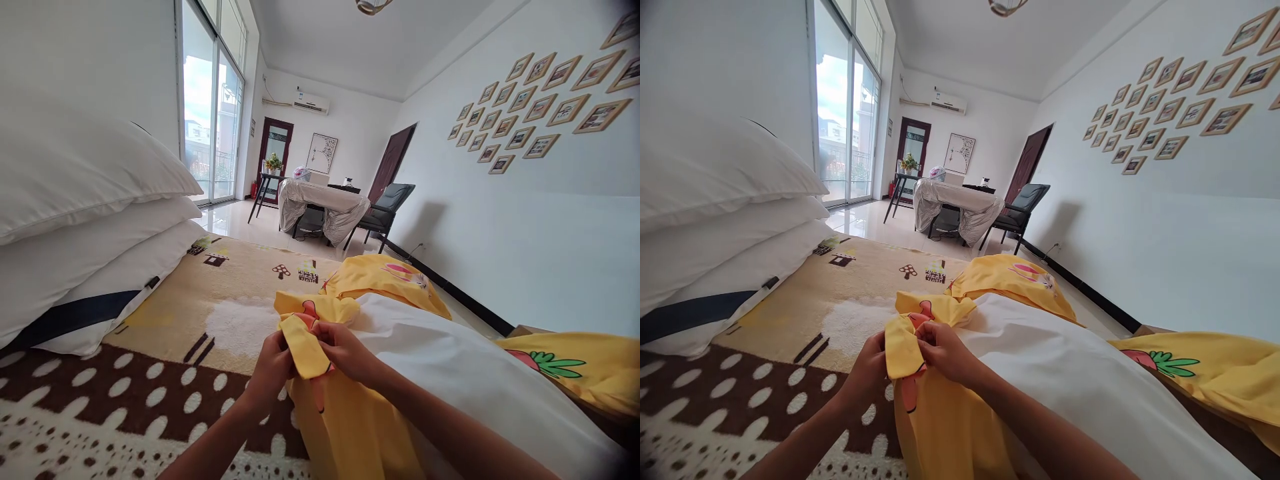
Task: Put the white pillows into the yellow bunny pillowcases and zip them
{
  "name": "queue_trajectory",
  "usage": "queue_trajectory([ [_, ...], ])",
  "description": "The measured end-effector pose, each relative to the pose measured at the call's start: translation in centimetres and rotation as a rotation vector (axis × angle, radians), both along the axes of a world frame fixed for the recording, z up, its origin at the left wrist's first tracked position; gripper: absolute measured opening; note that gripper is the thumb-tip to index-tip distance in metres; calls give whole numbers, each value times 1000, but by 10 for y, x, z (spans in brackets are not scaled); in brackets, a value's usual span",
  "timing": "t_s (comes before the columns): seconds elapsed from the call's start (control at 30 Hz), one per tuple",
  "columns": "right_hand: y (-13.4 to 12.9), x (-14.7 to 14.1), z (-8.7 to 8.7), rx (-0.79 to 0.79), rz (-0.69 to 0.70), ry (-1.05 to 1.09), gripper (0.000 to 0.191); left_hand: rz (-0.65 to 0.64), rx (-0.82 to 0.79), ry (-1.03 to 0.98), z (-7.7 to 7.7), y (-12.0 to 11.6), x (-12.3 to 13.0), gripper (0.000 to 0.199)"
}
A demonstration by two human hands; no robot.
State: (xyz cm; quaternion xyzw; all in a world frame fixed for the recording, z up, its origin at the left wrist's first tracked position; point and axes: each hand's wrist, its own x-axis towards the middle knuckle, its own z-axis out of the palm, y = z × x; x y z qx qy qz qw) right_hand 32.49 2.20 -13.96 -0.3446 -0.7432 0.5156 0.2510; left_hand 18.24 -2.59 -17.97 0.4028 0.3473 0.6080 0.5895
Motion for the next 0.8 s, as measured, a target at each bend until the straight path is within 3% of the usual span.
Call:
queue_trajectory([
  [0.27,-5,-1,-7,134,-18,-11,27,-54,-8,-30,-2,0,0,36],
  [0.5,3,4,-2,97,1,-5,34,-106,-42,-58,-7,2,-4,36],
  [0.63,8,14,5,111,3,-39,35,-152,-49,-69,-1,-1,-5,31],
  [0.8,11,25,5,196,-108,-98,36,-150,-47,-193,12,-6,-9,27],
])
